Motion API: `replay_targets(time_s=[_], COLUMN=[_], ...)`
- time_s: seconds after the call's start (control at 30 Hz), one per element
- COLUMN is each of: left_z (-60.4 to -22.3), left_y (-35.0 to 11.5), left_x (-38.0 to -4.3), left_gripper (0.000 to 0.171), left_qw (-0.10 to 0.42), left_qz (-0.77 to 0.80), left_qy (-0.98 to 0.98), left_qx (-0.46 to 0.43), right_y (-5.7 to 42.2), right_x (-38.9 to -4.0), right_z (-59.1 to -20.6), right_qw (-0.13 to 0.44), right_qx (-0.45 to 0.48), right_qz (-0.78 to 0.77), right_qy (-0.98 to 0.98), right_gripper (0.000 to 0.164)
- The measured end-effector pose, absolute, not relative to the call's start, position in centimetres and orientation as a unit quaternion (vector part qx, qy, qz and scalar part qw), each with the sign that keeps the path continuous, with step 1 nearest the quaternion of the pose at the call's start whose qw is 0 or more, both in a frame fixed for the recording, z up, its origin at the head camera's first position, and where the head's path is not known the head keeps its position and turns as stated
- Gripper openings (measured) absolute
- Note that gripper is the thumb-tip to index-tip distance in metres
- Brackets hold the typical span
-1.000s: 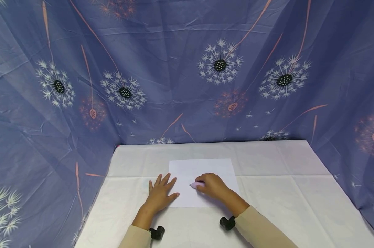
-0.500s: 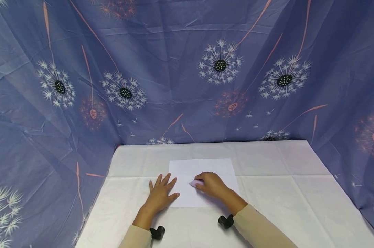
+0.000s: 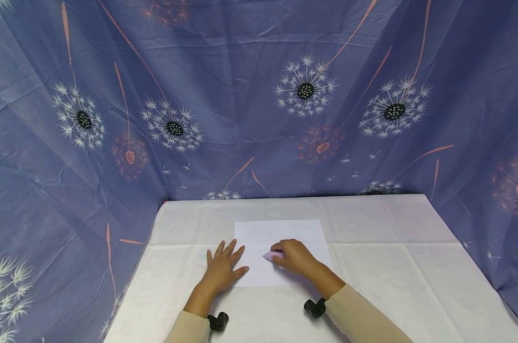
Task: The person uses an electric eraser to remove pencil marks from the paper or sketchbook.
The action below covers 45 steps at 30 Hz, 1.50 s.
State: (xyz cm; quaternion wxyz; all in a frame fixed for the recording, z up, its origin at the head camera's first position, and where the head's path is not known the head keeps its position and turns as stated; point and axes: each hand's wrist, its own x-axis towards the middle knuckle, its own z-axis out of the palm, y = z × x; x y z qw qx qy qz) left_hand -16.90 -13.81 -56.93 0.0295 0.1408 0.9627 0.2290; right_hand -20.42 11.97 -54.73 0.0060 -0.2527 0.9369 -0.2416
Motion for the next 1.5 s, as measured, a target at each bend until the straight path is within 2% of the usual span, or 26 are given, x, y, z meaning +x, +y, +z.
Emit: replay_targets(time_s=[1.0,1.3,1.5], left_z=[-56.81,-56.9,-56.92], left_y=[-13.68,-13.74,-13.79], left_x=[-16.8,-16.82,-16.91], left_gripper=[0.064,0.064,0.064], left_qw=[0.032,0.033,0.032], left_qz=[0.229,0.223,0.222], left_qy=[0.962,0.964,0.965], left_qx=[0.143,0.138,0.138], right_y=[11.28,11.25,11.23], right_x=[-20.93,-21.02,-20.79], right_z=[-54.84,-55.09,-54.85], right_qw=[-0.009,-0.013,-0.007], right_qx=[-0.239,-0.204,-0.224], right_qz=[-0.249,-0.25,-0.253], right_qy=[0.938,0.946,0.941], right_gripper=[0.016,0.018,0.017])
